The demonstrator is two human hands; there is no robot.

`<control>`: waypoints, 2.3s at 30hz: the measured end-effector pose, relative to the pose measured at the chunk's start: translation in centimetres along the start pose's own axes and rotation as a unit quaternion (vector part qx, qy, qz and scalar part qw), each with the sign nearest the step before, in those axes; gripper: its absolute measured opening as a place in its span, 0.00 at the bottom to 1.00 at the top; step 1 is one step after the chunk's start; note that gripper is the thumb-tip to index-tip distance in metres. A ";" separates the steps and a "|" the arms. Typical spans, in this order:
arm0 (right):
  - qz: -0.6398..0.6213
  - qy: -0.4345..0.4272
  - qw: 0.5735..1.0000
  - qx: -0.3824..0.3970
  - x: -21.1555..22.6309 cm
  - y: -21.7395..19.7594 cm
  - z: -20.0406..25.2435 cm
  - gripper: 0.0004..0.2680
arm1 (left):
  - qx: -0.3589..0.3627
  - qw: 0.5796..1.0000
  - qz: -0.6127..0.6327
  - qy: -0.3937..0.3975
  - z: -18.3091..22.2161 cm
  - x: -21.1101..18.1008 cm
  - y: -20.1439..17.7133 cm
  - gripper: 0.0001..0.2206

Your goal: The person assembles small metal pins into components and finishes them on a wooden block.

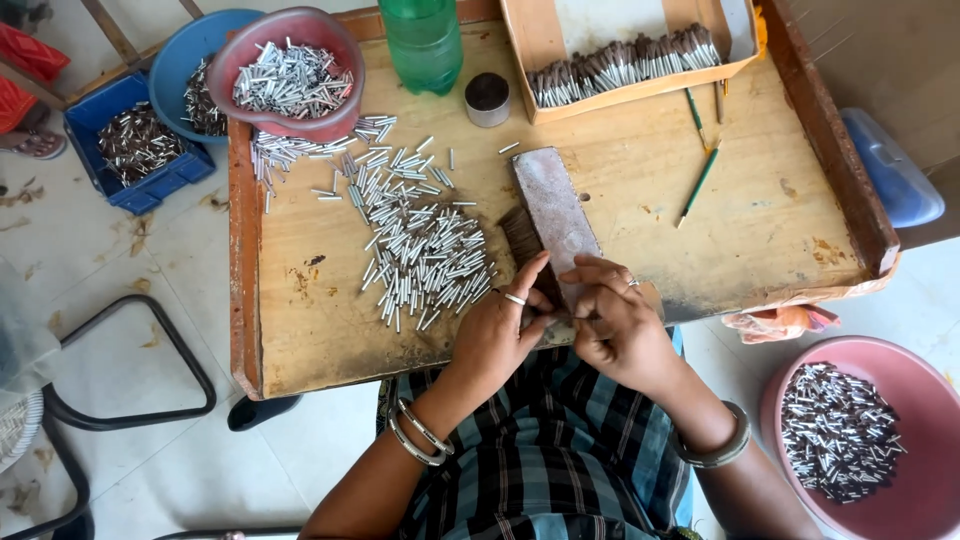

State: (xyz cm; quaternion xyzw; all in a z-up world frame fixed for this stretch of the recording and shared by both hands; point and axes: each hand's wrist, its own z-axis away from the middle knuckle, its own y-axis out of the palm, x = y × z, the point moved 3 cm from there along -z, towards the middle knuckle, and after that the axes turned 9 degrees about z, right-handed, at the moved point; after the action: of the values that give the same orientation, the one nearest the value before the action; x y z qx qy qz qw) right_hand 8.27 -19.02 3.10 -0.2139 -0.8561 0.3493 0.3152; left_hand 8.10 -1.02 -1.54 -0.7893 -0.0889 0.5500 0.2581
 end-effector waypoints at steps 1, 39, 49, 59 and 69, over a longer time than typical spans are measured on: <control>0.003 -0.004 1.000 -0.002 -0.2 -0.3 0.6 0.06 | -0.003 1.000 -0.001 0.004 0.0 -0.8 -0.6 0.42; -0.043 0.068 0.991 -0.106 1.8 2.1 2.4 0.06 | -0.153 0.944 -0.274 -0.097 -4.4 15.5 -21.8 0.05; -0.086 0.105 0.987 -0.087 1.5 1.4 2.6 0.05 | -0.173 0.951 -0.256 -0.030 -1.6 3.8 -15.5 0.04; -0.312 0.146 0.934 -0.096 2.8 1.3 5.5 0.01 | -0.051 0.863 0.502 0.001 4.9 -2.4 2.7 0.06; -0.174 0.094 0.975 -0.105 3.6 -0.5 5.0 0.03 | -0.042 0.830 0.553 -0.049 5.4 -1.6 3.4 0.08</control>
State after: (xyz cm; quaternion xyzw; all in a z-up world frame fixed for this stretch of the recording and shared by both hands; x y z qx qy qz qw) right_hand 2.26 -19.54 2.09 -0.1251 -0.8788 0.1755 0.4257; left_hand 2.05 -2.92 -3.37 -0.6885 0.3271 0.6346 -0.1275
